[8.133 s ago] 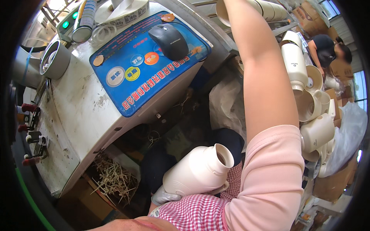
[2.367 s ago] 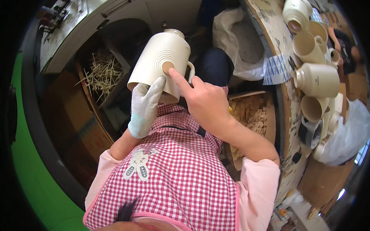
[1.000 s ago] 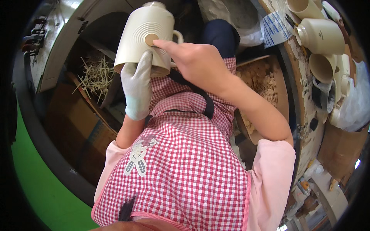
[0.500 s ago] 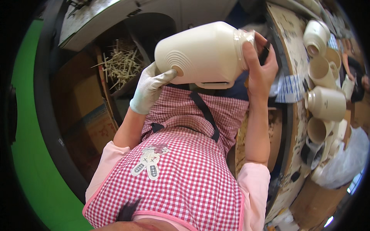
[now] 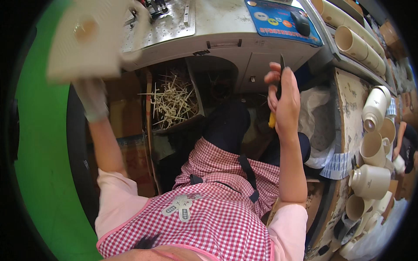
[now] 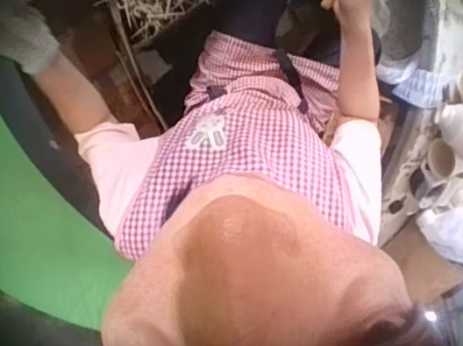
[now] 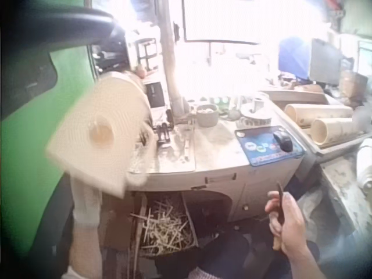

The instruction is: The person repeatedly picks up beige ceramic pitchers, smooths the rim and interior with a small tool, and applies a circular wooden disc to the exterior. They then place the finished pitchers onto a nearby shelf.

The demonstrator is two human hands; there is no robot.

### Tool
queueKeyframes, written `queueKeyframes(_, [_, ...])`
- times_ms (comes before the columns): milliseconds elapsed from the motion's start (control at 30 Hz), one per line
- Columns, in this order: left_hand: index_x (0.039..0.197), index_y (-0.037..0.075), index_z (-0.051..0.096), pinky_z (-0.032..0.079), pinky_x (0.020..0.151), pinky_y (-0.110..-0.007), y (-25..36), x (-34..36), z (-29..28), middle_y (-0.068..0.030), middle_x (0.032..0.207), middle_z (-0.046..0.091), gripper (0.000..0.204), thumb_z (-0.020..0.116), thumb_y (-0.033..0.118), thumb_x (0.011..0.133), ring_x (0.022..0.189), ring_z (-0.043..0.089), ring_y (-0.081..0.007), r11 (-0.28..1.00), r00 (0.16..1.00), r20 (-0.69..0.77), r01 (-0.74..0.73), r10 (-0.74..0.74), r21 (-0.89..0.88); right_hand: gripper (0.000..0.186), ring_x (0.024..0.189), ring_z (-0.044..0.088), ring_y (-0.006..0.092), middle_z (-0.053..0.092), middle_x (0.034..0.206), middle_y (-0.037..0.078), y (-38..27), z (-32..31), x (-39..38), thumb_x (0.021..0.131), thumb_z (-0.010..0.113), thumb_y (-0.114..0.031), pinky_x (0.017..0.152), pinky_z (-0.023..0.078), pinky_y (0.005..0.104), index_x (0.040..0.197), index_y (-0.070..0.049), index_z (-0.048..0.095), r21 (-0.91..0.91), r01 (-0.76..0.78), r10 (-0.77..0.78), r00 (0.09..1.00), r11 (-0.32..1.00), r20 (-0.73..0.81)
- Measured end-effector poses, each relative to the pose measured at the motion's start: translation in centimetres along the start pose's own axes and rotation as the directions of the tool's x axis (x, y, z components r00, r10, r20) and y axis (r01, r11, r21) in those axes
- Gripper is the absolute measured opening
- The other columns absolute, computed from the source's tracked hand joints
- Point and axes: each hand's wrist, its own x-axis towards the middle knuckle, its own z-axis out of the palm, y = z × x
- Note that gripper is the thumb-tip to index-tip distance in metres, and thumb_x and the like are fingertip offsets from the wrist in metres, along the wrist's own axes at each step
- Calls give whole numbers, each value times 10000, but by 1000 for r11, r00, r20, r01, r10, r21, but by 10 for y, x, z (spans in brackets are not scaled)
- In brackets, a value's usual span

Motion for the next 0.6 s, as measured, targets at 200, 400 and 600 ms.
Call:
queueKeyframes(200, [1305,31,668,485,971,-433,-160,218,57,-255,1239,697,563,596,486,982,1154,660,-406,801,938,51,265,-344,537,402,506,344,-12,605,851,-6,48,-20,-45,1141,387,-335,462,273,176,1231,-28,631,-138,-245,263,956,960,130])
queueKeyframes(400, [1262,-28,678,496,931,-404,-202,213,113,-247,1181,721,669,639,552,930,1099,689,-354,831,879,104,393,-465,394,395,494,340,-20,595,836,-3,67,-56,-76,1142,397,-320,447,264,162,1223,-18,638,-105,-366,365,931,925,-22])
queueKeyframes(600, [1200,-47,690,511,853,-338,-203,200,103,-105,1074,723,568,672,464,954,956,662,-182,830,788,262,540,-557,141,400,490,325,-22,599,830,-3,71,-65,-84,1141,401,-330,445,257,159,1222,-18,639,-119,-397,395,918,910,-47])
